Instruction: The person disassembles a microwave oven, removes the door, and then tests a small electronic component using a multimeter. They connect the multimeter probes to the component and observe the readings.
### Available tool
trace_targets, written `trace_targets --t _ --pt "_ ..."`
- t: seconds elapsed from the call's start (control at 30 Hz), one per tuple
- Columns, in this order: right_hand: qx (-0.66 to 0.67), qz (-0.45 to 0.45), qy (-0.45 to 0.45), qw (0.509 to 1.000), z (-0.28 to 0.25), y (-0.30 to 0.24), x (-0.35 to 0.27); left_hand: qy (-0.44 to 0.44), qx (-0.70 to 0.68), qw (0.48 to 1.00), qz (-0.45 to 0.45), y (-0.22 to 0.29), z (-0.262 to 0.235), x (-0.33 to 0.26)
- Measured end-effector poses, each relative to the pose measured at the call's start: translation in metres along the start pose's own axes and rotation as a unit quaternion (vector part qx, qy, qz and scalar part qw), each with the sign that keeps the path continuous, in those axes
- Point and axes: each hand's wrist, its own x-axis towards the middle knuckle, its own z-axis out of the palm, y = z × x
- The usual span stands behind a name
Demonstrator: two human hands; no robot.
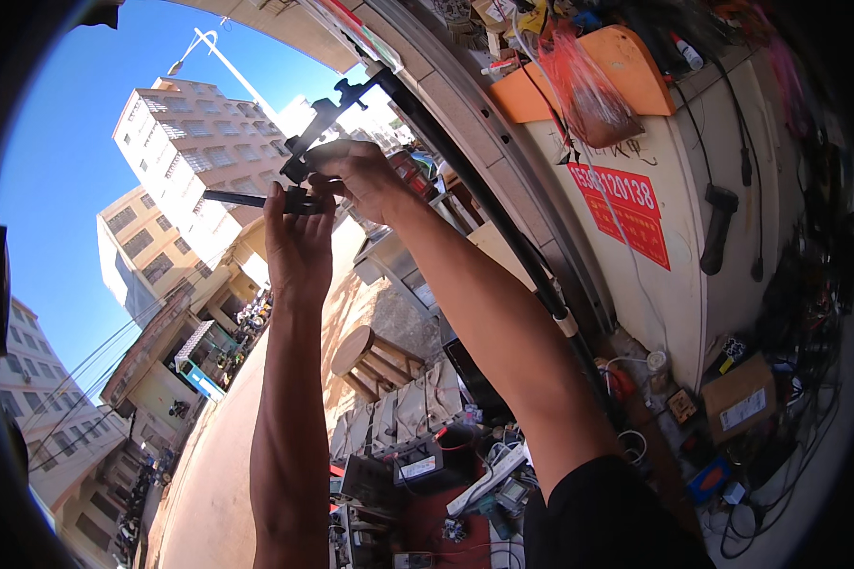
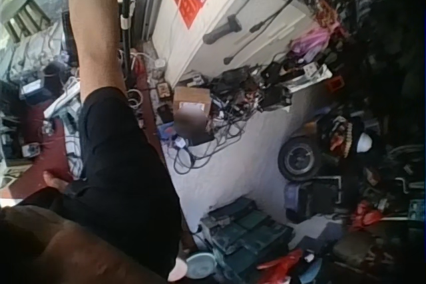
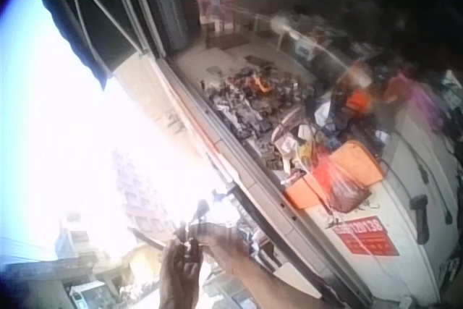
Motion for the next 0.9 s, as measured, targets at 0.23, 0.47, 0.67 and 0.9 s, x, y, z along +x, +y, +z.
trace_targets --t 0.23,0.47,0.67,0.9 --pt "-0.223 0.054 0.017 0.973 0.01 -0.025 -0.003 0.022 0.031 0.997 0.071 -0.015 0.006 -0.004" --pt "-0.253 0.123 0.098 0.954 0.028 -0.048 -0.006 0.054 0.056 0.993 0.088 -0.018 0.016 -0.009" --pt "-0.281 0.147 0.105 0.943 0.029 -0.057 0.001 0.073 0.045 0.991 0.099 -0.021 0.017 -0.009" --pt "-0.261 0.179 0.098 0.944 0.023 -0.064 0.013 0.099 0.052 0.985 0.13 -0.027 0.013 -0.007"
